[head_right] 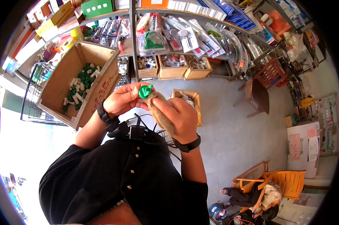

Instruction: The person cleans small green and white plastic caps and cylinders using a cloth and then places them into a wooden crate.

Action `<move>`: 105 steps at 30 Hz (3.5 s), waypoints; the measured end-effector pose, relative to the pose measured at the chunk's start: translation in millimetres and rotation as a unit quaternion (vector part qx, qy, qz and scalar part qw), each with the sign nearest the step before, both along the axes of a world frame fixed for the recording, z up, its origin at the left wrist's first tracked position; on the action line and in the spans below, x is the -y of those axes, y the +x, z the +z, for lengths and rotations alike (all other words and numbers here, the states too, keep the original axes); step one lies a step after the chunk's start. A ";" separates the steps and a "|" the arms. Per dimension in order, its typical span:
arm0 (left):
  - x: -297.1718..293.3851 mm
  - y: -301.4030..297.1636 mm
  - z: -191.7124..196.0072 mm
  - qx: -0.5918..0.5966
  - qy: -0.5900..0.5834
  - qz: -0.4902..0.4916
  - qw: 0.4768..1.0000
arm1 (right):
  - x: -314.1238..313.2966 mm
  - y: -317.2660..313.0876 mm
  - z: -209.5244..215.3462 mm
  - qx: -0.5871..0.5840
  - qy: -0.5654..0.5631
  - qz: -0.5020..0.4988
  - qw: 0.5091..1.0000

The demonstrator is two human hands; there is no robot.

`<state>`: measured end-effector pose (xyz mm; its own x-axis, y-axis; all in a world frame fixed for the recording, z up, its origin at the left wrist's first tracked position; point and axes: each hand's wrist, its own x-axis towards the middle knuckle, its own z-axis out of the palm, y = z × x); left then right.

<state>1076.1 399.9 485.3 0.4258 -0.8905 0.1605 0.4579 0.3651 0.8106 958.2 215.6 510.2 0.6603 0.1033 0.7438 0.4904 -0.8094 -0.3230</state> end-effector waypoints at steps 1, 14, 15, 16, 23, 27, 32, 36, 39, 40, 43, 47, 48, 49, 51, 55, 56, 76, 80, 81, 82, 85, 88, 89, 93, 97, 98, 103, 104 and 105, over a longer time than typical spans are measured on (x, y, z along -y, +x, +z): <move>-0.6 -0.3 0.2 0.005 0.001 -0.004 1.000 | 2.1 -1.2 -0.7 -0.015 0.006 -0.009 1.000; 11.5 -4.6 11.2 0.038 0.069 0.011 0.997 | 29.9 -27.3 -1.6 -0.115 0.038 -0.031 0.992; 13.4 -3.4 10.1 0.048 0.075 0.011 0.996 | 36.1 -34.1 -2.7 -0.088 0.061 -0.050 0.993; 17.6 -1.5 8.6 0.074 0.083 0.013 0.994 | 41.9 -40.7 -3.3 -0.061 0.083 -0.069 0.992; 94.3 21.3 -39.9 0.149 0.155 -0.023 0.976 | 63.9 -104.1 -12.8 -0.083 0.314 -0.214 0.921; 151.7 23.8 -51.2 0.208 0.170 -0.011 0.963 | 63.7 -123.3 -15.2 -0.076 0.369 -0.228 0.898; 162.4 27.9 -46.8 0.256 0.170 -0.004 0.952 | 74.4 -136.3 -33.3 -0.019 0.449 -0.179 0.875; 125.7 50.3 -29.5 0.298 0.159 0.006 0.941 | 90.0 -138.3 -42.8 -0.044 0.592 -0.185 0.783; 84.5 69.6 4.0 0.310 0.117 0.039 0.943 | 95.9 -128.4 -44.6 0.019 0.720 -0.039 0.693; 68.0 76.4 10.9 0.325 0.129 0.064 0.935 | 98.8 -125.4 -45.8 0.015 0.746 -0.018 0.665; 17.8 89.1 44.3 0.352 0.134 0.126 0.918 | 105.6 -119.0 -56.6 0.000 0.820 0.034 0.571; -50.9 102.5 76.9 0.403 0.140 0.172 0.888 | 100.1 -103.0 -67.4 -0.026 0.821 0.042 0.569; -70.6 110.1 80.0 0.405 0.167 0.192 0.878 | 99.3 -98.0 -68.8 -0.024 0.817 0.068 0.573; -89.0 119.9 82.3 0.405 0.193 0.213 0.868 | 99.5 -97.3 -70.6 -0.023 0.812 0.095 0.575; -116.9 133.7 88.9 0.423 0.179 0.235 0.857 | 106.1 -96.3 -78.1 -0.032 0.806 0.167 0.567; -166.1 167.4 85.8 0.321 0.222 0.334 0.858 | 102.7 -91.9 -74.3 -0.048 0.822 0.201 0.530; -200.5 195.3 71.8 0.283 0.234 0.336 0.867 | 100.6 -87.3 -73.6 -0.049 0.825 0.208 0.522; -204.6 229.3 -170.7 0.513 0.768 -0.126 0.363 | 53.4 -84.1 -36.1 -0.026 0.828 0.243 0.505; -205.6 232.2 -184.2 0.503 0.770 -0.122 0.373 | 52.8 -88.8 -38.9 -0.022 0.826 0.242 0.509; -204.9 234.6 -186.0 0.513 0.763 -0.138 0.368 | 51.9 -88.6 -38.3 -0.020 0.825 0.243 0.510; -205.6 237.8 -188.4 0.523 0.756 -0.154 0.363 | 50.8 -88.8 -37.4 -0.024 0.823 0.238 0.515; -214.5 247.8 -198.7 0.574 0.721 -0.161 0.353 | 51.6 -92.2 -36.3 -0.023 0.821 0.236 0.520; -226.9 252.1 -205.1 0.552 0.735 -0.126 0.373 | 65.6 -96.9 -47.4 -0.022 0.822 0.251 0.510; -226.6 252.7 -200.5 0.535 0.728 -0.120 0.411 | 66.6 -99.8 -47.3 -0.009 0.822 0.225 0.522; -241.5 256.1 -207.0 0.541 0.714 -0.090 0.435 | 68.9 -103.4 -51.6 0.020 0.818 0.134 0.559; -236.5 247.4 -192.6 0.517 0.714 -0.030 0.471 | 73.5 -105.5 -58.7 0.032 0.807 0.134 0.575; -237.2 247.2 -188.1 0.517 0.716 -0.028 0.469 | 76.4 -103.4 -59.7 0.013 0.791 0.213 0.573; -235.7 247.7 -137.9 0.409 0.733 0.076 0.538 | 72.1 -105.1 -55.6 0.016 0.792 0.308 0.527; -239.6 250.1 -126.5 0.429 0.729 0.089 0.526 | 73.3 -104.2 -55.6 0.013 0.799 0.289 0.527; -236.5 251.4 -111.2 0.382 0.710 0.112 0.581 | 74.5 -105.1 -56.1 0.013 0.805 0.268 0.529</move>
